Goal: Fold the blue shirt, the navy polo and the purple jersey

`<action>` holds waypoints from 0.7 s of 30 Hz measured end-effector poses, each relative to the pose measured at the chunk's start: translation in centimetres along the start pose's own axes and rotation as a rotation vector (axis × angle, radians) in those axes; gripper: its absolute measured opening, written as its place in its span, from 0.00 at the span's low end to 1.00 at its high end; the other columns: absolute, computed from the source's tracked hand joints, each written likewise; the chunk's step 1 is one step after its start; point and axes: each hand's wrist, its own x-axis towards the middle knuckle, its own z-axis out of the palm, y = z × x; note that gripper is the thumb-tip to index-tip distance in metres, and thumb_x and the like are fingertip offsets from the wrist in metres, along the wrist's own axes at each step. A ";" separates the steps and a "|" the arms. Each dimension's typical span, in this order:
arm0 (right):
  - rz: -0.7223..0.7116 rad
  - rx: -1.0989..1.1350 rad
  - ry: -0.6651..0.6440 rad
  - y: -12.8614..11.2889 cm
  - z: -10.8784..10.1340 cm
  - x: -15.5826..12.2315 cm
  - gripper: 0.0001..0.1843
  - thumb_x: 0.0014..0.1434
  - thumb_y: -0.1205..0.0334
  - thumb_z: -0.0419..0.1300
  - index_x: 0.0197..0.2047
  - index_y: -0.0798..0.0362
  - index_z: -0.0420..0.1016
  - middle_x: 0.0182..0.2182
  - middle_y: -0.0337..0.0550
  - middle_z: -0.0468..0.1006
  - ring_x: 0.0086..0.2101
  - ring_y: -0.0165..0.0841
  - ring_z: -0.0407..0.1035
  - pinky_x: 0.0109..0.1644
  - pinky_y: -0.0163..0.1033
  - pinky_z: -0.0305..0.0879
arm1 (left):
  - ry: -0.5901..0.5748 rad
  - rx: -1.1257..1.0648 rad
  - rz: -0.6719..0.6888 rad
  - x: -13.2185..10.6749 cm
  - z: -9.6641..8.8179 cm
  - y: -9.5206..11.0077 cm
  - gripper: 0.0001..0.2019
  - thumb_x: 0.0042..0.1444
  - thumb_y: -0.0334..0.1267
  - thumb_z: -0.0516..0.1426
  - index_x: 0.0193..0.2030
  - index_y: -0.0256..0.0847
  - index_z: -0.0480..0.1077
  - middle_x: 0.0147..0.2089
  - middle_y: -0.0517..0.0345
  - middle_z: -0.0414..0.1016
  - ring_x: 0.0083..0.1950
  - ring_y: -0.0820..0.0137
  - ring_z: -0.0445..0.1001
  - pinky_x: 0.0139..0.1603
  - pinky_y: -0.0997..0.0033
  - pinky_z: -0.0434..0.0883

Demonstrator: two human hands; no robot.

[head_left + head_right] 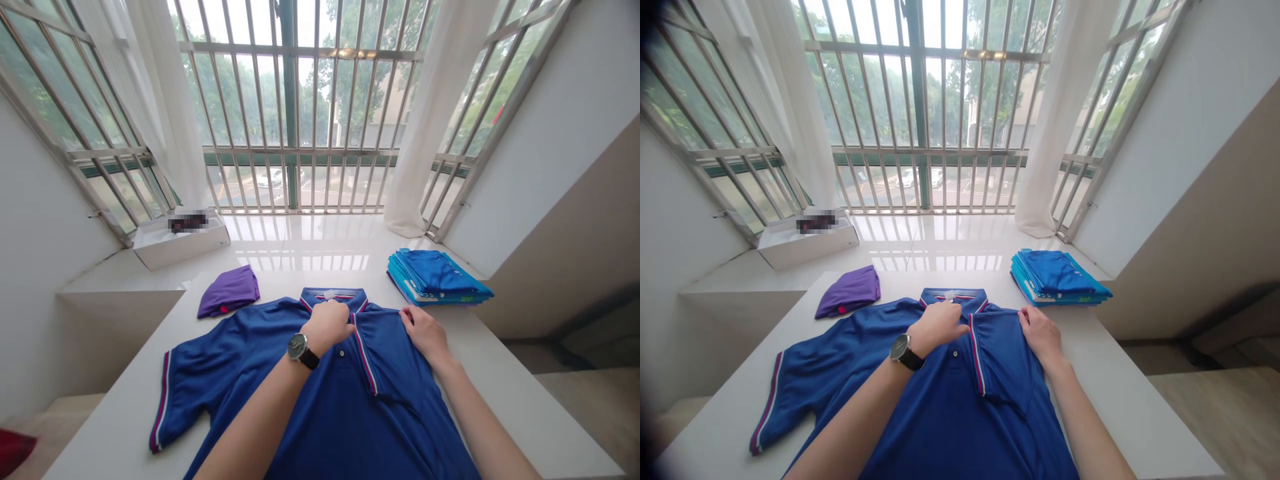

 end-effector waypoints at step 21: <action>-0.368 0.226 0.027 -16.8 -2.8 0.2 0.11 0.65 0.57 0.53 0.41 0.48 0.76 0.32 0.40 0.82 0.33 0.35 0.75 0.35 0.36 0.58 | 0.193 -0.027 -0.988 -23.8 3.7 -18.2 0.21 0.61 0.58 0.44 0.38 0.45 0.67 0.40 0.48 0.78 0.44 0.51 0.78 0.42 0.56 0.69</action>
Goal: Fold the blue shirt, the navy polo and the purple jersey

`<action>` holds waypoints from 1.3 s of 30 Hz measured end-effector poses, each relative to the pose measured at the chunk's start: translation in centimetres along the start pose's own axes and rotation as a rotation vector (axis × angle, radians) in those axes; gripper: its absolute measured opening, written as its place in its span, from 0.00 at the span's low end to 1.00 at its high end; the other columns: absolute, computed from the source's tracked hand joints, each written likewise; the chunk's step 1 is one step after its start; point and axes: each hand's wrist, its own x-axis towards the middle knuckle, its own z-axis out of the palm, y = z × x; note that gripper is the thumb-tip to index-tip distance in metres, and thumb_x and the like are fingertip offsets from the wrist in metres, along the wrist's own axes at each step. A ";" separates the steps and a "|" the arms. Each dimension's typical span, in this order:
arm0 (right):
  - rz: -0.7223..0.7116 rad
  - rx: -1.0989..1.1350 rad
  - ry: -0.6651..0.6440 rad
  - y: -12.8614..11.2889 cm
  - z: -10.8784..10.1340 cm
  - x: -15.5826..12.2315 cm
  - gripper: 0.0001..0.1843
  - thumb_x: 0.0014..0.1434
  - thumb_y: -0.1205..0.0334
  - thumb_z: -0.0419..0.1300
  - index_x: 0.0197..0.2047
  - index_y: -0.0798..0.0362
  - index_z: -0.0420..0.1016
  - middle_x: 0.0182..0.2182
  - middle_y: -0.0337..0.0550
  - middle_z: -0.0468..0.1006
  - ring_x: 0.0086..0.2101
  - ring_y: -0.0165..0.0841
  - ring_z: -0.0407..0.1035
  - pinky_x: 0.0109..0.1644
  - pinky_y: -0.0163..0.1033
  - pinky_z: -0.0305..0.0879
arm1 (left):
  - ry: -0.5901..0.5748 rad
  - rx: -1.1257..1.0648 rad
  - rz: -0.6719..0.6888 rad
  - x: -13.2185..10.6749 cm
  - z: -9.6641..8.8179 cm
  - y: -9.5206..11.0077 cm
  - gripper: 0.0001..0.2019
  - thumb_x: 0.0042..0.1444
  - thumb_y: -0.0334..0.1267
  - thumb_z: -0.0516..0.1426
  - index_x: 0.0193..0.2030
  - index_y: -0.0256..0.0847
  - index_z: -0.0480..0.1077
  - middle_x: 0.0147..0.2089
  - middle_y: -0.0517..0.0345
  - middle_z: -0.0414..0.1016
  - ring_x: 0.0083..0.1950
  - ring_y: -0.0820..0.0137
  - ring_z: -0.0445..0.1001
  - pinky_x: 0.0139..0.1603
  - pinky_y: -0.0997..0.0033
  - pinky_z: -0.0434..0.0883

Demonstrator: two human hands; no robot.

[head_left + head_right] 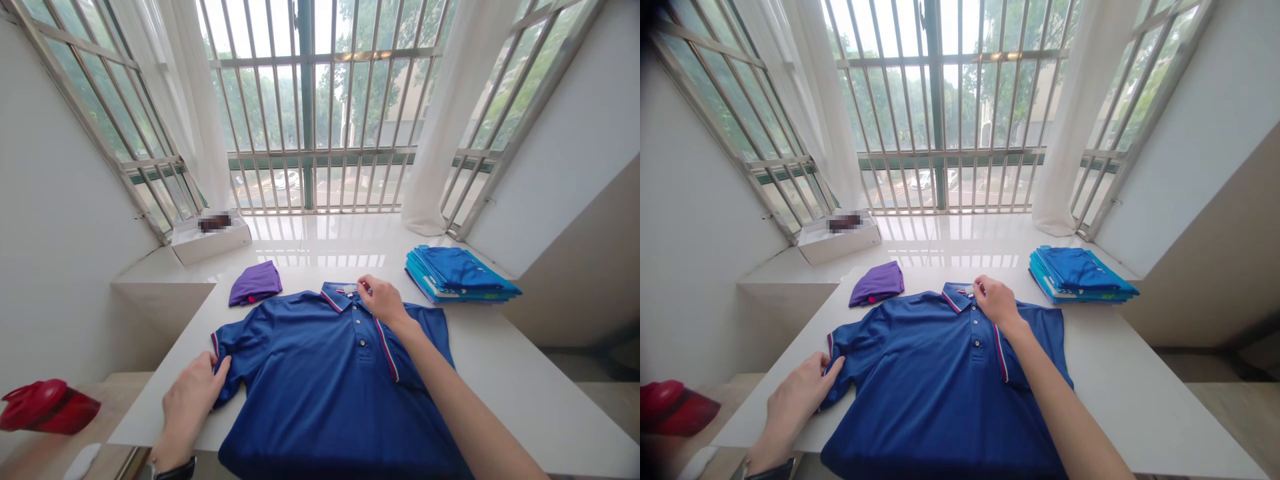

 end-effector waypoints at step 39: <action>-0.038 0.240 -0.372 -4.6 8.2 -0.6 0.10 0.63 0.51 0.58 0.42 0.47 0.73 0.43 0.40 0.76 0.39 0.33 0.71 0.37 0.35 0.58 | -0.615 0.135 0.789 14.8 -3.9 18.0 0.20 0.40 0.51 0.64 0.38 0.40 0.78 0.35 0.57 0.79 0.36 0.65 0.74 0.32 0.72 0.65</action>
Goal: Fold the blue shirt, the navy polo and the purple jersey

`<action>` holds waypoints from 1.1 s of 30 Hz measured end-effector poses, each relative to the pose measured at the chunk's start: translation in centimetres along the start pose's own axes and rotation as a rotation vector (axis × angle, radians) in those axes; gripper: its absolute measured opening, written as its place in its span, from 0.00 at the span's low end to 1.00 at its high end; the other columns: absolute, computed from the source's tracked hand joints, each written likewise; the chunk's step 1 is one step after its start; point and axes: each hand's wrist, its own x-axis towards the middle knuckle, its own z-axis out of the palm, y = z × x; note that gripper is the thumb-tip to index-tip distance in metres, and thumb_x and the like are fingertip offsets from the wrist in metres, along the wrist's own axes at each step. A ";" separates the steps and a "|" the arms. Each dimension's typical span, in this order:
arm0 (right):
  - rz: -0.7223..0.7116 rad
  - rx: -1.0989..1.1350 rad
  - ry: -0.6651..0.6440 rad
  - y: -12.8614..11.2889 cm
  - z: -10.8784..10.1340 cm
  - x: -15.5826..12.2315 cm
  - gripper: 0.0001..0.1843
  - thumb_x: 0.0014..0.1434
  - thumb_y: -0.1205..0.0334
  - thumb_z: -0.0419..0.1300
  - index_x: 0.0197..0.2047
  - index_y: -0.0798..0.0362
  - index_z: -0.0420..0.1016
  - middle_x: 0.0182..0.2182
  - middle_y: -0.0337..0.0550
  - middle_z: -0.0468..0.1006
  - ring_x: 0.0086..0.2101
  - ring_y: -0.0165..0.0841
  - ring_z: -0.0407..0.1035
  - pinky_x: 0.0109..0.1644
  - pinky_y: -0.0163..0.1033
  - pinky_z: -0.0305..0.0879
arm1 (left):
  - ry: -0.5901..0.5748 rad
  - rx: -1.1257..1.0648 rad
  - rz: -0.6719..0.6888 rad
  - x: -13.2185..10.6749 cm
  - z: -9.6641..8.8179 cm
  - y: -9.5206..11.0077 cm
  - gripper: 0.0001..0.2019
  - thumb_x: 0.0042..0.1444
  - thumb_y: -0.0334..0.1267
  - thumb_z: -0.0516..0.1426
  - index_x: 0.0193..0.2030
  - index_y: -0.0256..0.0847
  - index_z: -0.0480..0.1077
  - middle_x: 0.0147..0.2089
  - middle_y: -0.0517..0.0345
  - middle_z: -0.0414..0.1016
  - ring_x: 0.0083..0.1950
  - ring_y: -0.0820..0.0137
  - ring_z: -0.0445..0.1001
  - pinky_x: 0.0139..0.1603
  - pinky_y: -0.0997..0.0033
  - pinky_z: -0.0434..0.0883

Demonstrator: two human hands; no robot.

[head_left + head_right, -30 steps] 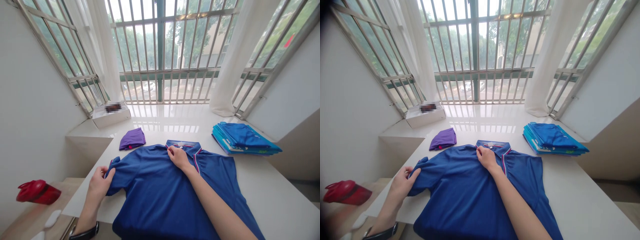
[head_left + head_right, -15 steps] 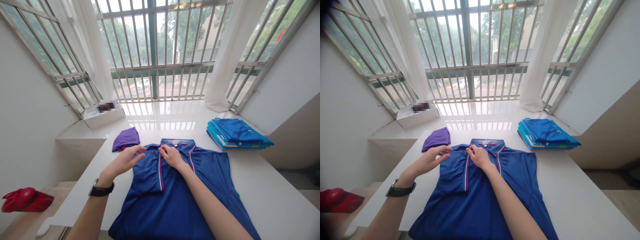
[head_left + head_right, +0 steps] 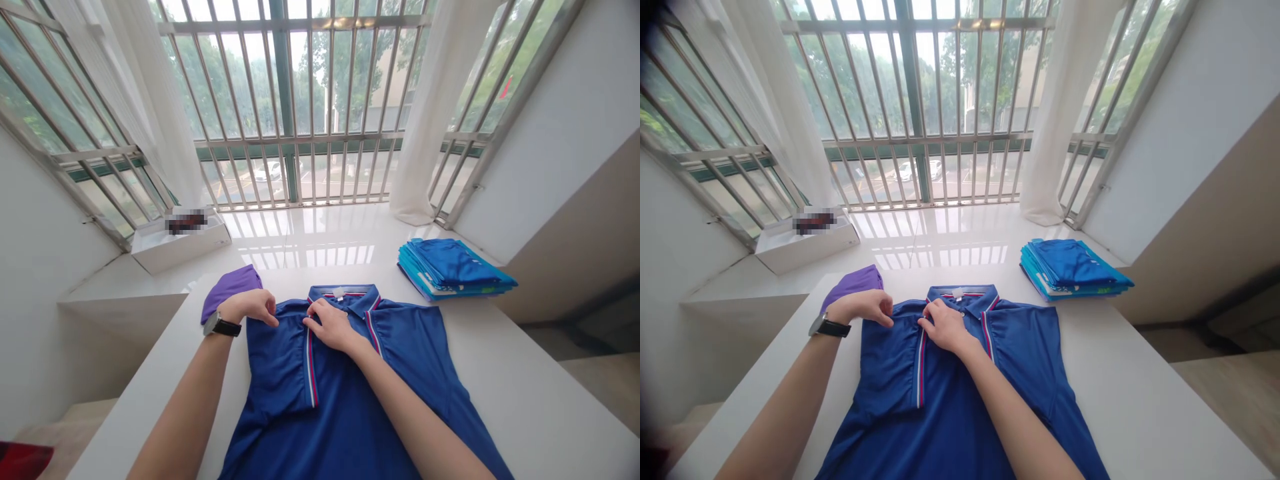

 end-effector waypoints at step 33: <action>0.152 -0.067 0.178 0.6 0.2 -0.4 0.10 0.66 0.55 0.52 0.41 0.48 0.73 0.26 0.40 0.79 0.30 0.36 0.74 0.34 0.35 0.57 | 0.126 0.056 -0.086 -0.7 -0.3 -0.7 0.14 0.49 0.50 0.58 0.28 0.40 0.75 0.30 0.56 0.76 0.31 0.66 0.70 0.30 0.70 0.61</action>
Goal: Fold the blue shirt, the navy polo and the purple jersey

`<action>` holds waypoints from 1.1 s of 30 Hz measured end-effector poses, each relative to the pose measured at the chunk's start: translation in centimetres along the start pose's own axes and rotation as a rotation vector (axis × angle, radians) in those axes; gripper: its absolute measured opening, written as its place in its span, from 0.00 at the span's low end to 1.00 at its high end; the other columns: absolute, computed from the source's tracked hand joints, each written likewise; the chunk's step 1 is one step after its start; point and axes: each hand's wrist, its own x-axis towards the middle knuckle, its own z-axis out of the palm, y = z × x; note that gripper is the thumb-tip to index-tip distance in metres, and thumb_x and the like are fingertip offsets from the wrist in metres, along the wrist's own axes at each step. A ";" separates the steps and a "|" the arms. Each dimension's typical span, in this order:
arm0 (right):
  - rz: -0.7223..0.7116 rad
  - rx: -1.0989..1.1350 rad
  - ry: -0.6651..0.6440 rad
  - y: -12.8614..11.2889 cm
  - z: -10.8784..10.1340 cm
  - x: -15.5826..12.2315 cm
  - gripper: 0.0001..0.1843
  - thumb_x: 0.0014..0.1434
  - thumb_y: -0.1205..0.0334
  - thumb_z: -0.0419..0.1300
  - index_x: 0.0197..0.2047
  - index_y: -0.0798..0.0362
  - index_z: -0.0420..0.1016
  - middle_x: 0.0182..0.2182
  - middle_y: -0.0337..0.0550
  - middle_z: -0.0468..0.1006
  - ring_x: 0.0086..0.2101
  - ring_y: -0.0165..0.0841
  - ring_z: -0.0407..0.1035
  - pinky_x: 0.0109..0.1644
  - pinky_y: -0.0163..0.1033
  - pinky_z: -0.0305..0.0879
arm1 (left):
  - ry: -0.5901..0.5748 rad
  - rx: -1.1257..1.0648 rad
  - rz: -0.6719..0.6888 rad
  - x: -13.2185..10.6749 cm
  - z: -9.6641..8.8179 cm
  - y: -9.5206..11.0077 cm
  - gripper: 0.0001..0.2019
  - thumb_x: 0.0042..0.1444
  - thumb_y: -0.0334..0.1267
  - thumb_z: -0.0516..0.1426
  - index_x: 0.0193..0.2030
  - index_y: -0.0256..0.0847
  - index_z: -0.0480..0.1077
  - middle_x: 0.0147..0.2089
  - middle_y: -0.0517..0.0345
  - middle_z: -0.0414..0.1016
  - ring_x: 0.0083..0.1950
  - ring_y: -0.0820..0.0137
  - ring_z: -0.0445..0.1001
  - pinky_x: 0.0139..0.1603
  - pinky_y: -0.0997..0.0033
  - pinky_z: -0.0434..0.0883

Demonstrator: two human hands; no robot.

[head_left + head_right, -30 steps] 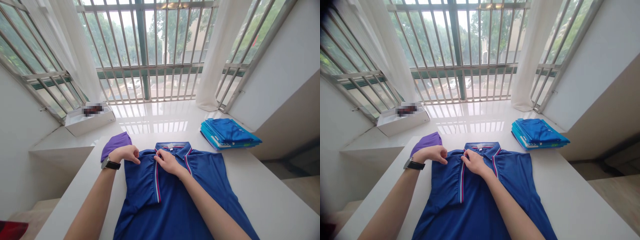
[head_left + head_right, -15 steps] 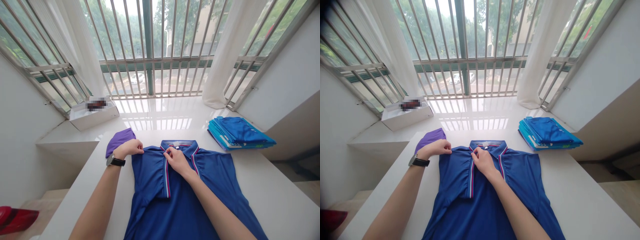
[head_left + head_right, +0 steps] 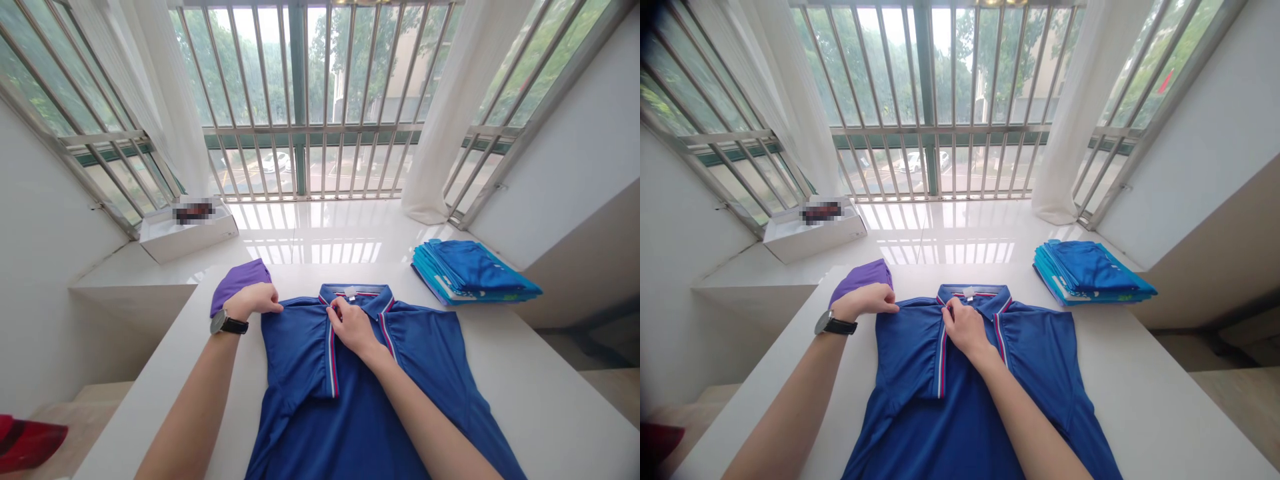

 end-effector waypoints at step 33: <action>-0.378 -0.063 -0.049 -0.9 -1.2 -1.1 0.08 0.68 0.56 0.54 0.43 0.47 0.73 0.40 0.38 0.79 0.38 0.32 0.74 0.37 0.34 0.60 | 0.534 -0.128 -0.019 -14.2 7.4 4.6 0.13 0.64 0.46 0.50 0.35 0.43 0.72 0.34 0.57 0.78 0.35 0.66 0.74 0.34 0.71 0.63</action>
